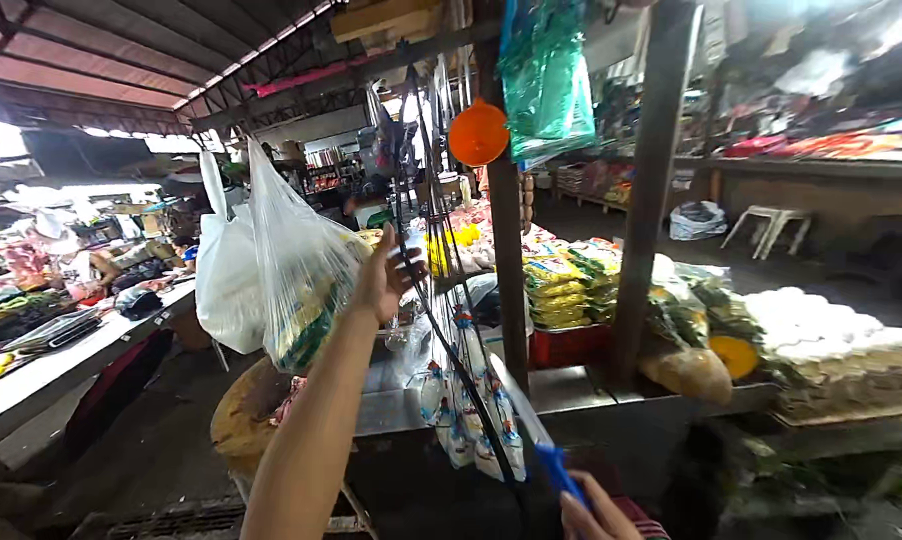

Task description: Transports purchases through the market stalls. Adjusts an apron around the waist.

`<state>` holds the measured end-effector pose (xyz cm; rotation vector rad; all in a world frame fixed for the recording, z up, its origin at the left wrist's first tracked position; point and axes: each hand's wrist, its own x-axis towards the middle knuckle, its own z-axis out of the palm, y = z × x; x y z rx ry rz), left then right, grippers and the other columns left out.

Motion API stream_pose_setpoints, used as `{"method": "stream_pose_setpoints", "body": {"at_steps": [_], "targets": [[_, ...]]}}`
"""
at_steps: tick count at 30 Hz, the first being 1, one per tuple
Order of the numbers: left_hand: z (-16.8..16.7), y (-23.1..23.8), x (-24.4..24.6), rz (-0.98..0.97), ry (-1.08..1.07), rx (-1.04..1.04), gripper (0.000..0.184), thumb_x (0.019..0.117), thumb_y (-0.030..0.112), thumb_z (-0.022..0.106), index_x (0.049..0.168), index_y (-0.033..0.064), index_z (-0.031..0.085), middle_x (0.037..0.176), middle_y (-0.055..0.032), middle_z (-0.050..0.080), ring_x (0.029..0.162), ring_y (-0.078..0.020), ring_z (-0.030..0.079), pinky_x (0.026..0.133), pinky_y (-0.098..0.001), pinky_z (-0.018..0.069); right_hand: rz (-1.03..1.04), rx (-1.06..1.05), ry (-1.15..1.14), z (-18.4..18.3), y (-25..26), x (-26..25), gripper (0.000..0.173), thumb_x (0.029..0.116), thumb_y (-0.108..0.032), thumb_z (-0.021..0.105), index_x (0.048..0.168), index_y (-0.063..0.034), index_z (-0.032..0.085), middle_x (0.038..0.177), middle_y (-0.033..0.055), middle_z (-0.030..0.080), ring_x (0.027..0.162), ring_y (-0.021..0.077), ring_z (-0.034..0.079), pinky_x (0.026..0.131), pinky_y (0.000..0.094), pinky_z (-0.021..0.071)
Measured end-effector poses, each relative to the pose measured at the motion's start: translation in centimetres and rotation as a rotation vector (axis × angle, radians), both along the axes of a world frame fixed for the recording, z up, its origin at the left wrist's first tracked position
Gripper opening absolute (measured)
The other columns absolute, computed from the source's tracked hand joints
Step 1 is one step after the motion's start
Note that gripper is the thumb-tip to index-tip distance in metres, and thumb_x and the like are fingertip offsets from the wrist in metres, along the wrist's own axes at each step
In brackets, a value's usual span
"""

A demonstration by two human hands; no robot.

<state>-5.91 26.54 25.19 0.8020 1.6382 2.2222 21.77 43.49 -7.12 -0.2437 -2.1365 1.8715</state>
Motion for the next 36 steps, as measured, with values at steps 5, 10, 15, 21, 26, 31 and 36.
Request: {"method": "stream_pose_setpoints", "body": {"at_steps": [5,10,15,21,26,31,36], "targets": [[4.8,-1.3,-1.3,0.213,0.064,0.080,0.041,0.1093,0.051,0.036,0.106,0.0171,0.060,0.060,0.0116,0.041,0.043,0.0003,0.034,0.042,-0.0155,0.0325,-0.113,0.363,0.195,8.8,5.9,-0.4,0.044,0.0970,-0.021,0.058,0.136,-0.0022,0.048,0.091,0.0068,0.071,0.065,0.0174,0.068,0.059,0.0398,0.0606],[11.2,-7.6,0.7,0.644,0.581,-0.274,0.038,0.1092,0.043,0.044,0.102,0.0110,0.064,0.068,0.0058,0.045,0.051,-0.0045,0.037,0.050,-0.0234,0.0363,-0.209,0.784,0.163,24.2,9.0,-3.7,0.044,0.1074,-0.038,0.048,0.137,-0.0067,0.052,0.084,0.0130,0.066,0.068,0.0266,0.067,0.065,0.0517,0.0582],[18.4,-11.0,0.5,0.841,0.875,-0.551,0.049,0.1078,0.048,0.045,0.108,0.0051,0.068,0.086,-0.0077,0.058,0.070,-0.0186,0.048,0.069,-0.0469,0.0433,-0.353,1.117,0.207,39.0,9.8,-12.3,0.039,0.1087,-0.041,0.048,0.122,-0.0080,0.063,0.094,0.0176,0.069,0.089,0.0377,0.069,0.078,0.0659,0.0524],[22.0,-12.2,0.9,0.897,1.019,-0.661,0.050,0.1082,0.047,0.046,0.103,0.0034,0.069,0.096,-0.0171,0.064,0.086,-0.0305,0.057,0.077,-0.0596,0.0428,-0.498,1.251,0.110,47.9,5.9,-19.2,0.056,0.1091,-0.052,0.037,0.108,-0.0045,0.067,0.101,0.0216,0.068,0.100,0.0433,0.067,0.081,0.0679,0.0499],[23.1,-12.9,-0.5,0.883,1.108,-0.672,0.052,0.1061,0.053,0.046,0.097,0.0072,0.067,0.090,-0.0122,0.061,0.081,-0.0258,0.056,0.071,-0.0564,0.0421,-0.573,1.259,0.067,50.8,4.7,-22.1,0.063,0.1086,-0.055,0.033,0.106,-0.0019,0.067,0.109,0.0230,0.068,0.108,0.0436,0.066,0.084,0.0690,0.0493],[25.2,-14.3,-9.3,0.816,1.265,-0.533,0.056,0.0956,0.074,0.048,0.094,0.0222,0.069,0.079,0.0011,0.062,0.067,-0.0130,0.059,0.061,-0.0481,0.0491,-0.642,1.289,0.041,52.1,3.3,-23.4,0.061,0.1077,-0.057,0.033,0.104,-0.0064,0.067,0.109,0.0187,0.069,0.106,0.0399,0.067,0.080,0.0658,0.0520],[21.8,-15.4,-8.7,0.817,1.226,-0.562,0.059,0.1023,0.063,0.045,0.101,0.0081,0.066,0.086,-0.0097,0.062,0.074,-0.0198,0.059,0.067,-0.0497,0.0480,-0.698,1.171,0.310,50.4,6.6,-21.0,0.055,0.1090,-0.053,0.036,0.114,-0.0060,0.065,0.110,0.0168,0.069,0.106,0.0356,0.068,0.086,0.0627,0.0526]]}}
